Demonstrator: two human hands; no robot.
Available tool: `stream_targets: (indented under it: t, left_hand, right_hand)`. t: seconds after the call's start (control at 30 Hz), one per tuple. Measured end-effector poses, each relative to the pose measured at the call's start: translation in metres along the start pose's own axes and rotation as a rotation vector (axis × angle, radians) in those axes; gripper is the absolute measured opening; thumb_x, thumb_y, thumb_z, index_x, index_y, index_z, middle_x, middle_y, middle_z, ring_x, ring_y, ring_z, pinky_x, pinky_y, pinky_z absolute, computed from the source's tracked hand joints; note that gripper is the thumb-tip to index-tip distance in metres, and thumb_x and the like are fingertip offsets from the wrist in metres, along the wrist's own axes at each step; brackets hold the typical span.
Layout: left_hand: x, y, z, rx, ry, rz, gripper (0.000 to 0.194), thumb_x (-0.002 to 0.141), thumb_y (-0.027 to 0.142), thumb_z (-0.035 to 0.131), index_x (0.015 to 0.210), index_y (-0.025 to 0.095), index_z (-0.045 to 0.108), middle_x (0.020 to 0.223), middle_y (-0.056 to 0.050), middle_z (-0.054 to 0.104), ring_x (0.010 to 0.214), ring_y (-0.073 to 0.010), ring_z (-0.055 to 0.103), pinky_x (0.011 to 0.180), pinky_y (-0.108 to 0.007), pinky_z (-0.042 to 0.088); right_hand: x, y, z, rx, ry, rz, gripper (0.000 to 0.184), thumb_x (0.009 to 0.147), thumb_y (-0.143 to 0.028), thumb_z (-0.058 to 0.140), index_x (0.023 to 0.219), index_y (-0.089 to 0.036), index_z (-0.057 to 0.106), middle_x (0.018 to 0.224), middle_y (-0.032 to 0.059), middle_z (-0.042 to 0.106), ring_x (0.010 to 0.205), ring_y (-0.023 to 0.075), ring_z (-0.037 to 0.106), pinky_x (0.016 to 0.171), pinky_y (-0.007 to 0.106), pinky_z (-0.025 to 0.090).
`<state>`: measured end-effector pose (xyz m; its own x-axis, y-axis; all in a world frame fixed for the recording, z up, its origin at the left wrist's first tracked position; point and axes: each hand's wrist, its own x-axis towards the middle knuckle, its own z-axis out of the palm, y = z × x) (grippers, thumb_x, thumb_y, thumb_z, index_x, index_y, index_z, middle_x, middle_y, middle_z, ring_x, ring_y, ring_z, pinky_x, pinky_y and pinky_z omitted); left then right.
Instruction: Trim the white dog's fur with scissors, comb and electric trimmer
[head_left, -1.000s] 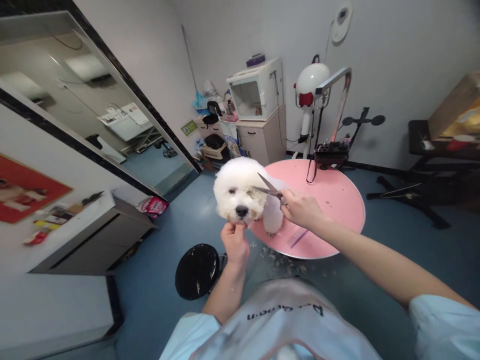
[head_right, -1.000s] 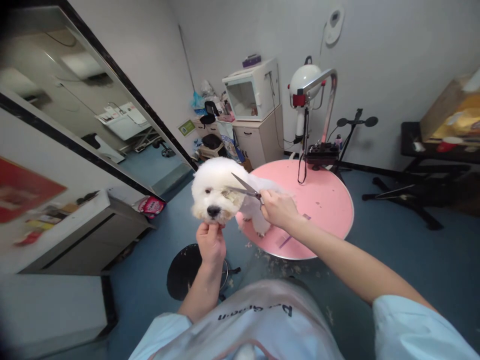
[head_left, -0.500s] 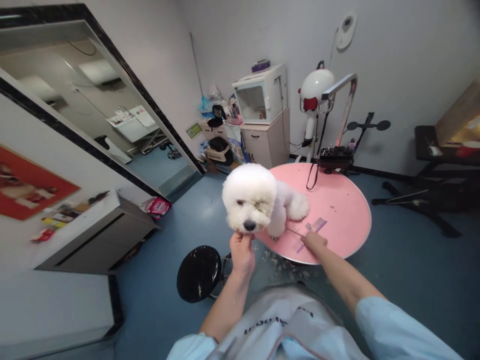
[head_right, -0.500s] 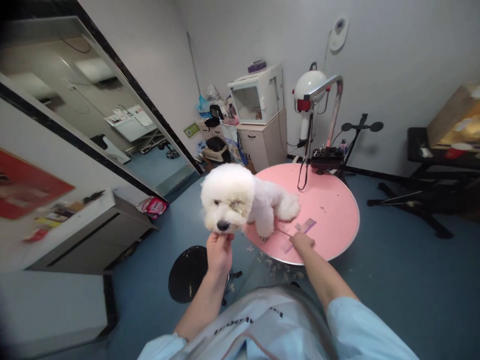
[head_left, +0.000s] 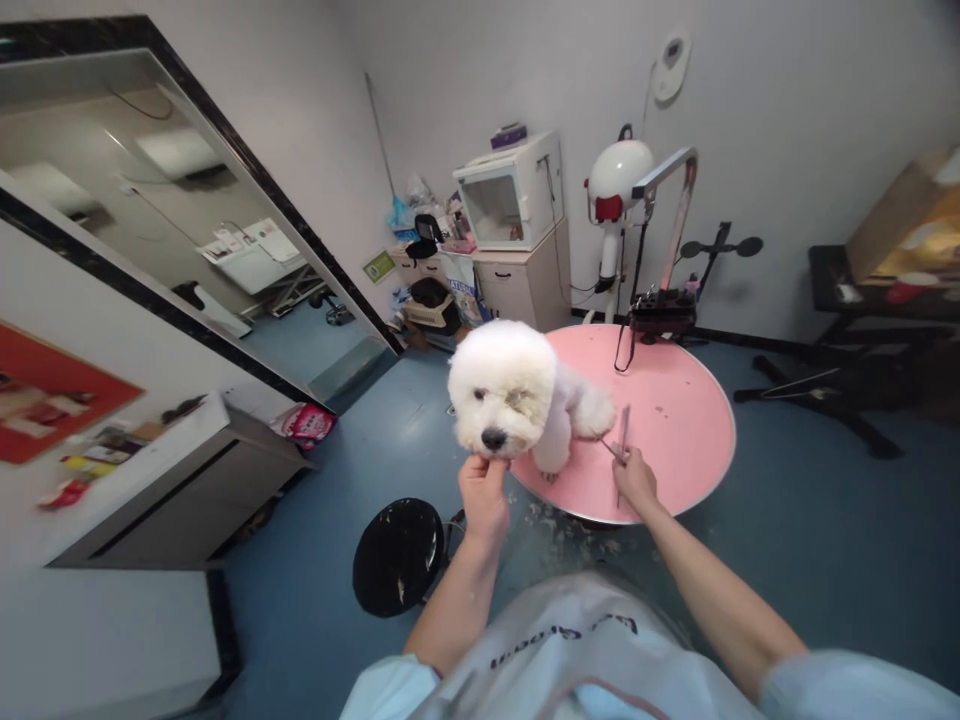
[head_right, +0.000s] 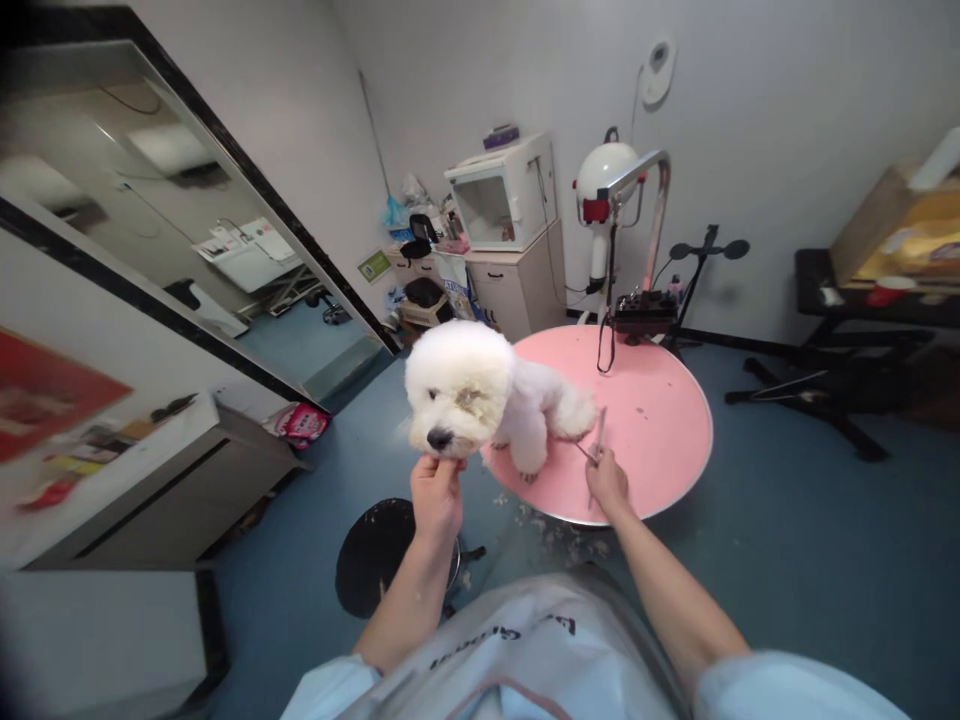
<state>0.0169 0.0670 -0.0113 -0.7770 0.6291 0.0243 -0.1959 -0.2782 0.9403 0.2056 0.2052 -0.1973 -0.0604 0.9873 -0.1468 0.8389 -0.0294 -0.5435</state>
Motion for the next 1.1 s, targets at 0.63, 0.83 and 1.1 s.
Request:
stream_targets:
  t: [0.63,0.83,1.1]
  left_hand:
    - [-0.005,0.004,-0.003,-0.003,-0.012,0.03,0.027,0.058,0.033,0.075,0.055,0.012,0.058,0.053,0.001,0.054,0.054,-0.0076,0.045,0.057,-0.021,0.037]
    - [-0.003,0.002,-0.016,0.035,0.0,0.053,0.03,0.062,0.035,0.075,0.055,0.012,0.056,0.052,0.001,0.053,0.054,-0.0073,0.044,0.056,-0.02,0.036]
    - [-0.004,0.003,-0.02,0.066,0.008,0.083,0.031,0.063,0.037,0.073,0.056,0.013,0.055,0.053,0.001,0.053,0.054,-0.0077,0.045,0.057,-0.021,0.037]
  right_hand:
    - [-0.09,-0.105,-0.114,0.22,0.468,-0.621,0.029,0.088,-0.026,0.043,0.099,-0.017,0.068,0.057,0.0007,0.053,0.059,0.0145,0.049,0.073,0.031,0.04]
    - [-0.097,-0.099,-0.108,0.265,0.488,-0.909,0.026,0.087,-0.019,0.048,0.106,-0.016,0.066,0.056,-0.0024,0.052,0.056,0.0108,0.048,0.081,0.031,0.04]
    - [-0.104,-0.127,-0.127,0.159,0.538,-1.227,0.037,0.085,-0.014,0.054,0.121,-0.022,0.06,0.06,-0.0034,0.054,0.059,0.0103,0.049,0.083,0.031,0.037]
